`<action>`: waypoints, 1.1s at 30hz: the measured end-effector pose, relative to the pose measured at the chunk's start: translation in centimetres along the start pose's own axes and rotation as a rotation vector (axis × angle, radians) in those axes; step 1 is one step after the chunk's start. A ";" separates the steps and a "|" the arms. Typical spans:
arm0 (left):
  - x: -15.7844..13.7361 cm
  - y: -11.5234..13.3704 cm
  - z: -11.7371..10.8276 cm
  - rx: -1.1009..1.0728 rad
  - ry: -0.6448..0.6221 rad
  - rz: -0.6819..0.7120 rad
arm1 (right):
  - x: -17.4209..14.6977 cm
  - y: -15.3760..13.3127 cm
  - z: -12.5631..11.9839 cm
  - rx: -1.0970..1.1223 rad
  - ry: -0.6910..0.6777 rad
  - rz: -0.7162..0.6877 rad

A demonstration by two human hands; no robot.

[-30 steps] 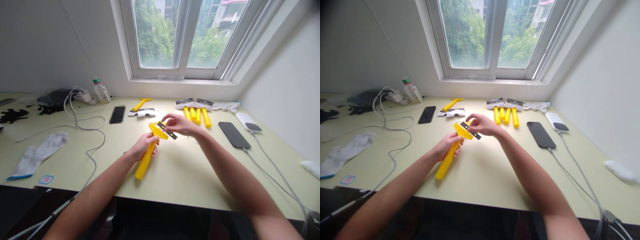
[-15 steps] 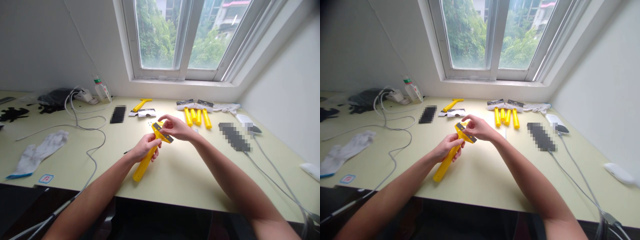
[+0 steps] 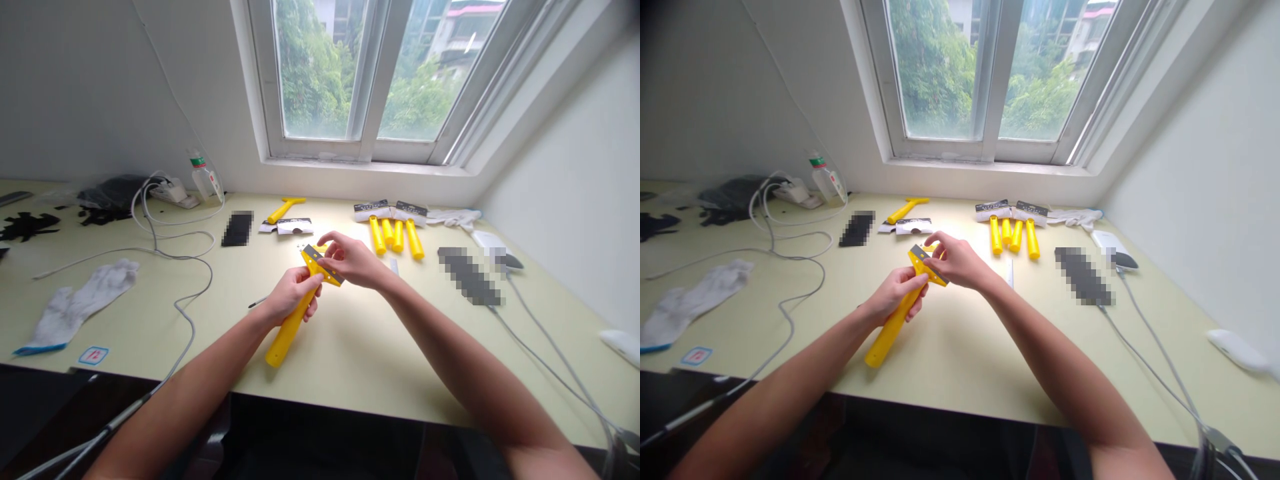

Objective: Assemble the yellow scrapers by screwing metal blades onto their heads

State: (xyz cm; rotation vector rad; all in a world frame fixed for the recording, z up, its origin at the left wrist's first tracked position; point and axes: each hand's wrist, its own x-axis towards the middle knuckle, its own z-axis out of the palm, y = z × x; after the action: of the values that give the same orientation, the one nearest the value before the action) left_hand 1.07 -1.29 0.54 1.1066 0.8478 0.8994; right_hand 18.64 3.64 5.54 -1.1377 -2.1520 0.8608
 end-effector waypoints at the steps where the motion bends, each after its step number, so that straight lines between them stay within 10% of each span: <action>1: 0.0 0.0 0.0 -0.004 0.000 -0.001 | 0.0 0.0 0.0 -0.007 -0.001 0.001; 21: 0.1 0.3 -0.5 -0.022 0.030 -0.060 | 0.3 1.1 -0.4 0.045 -0.042 0.016; 33: 0.3 0.1 -0.8 -0.048 0.063 -0.064 | 2.2 8.3 -0.8 -0.480 0.113 0.045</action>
State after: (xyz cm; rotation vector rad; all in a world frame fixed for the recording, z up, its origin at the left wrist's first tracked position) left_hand 0.43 -0.69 0.43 1.0085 0.9041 0.9012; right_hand 22.26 9.41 0.22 -1.4273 -2.3081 0.2875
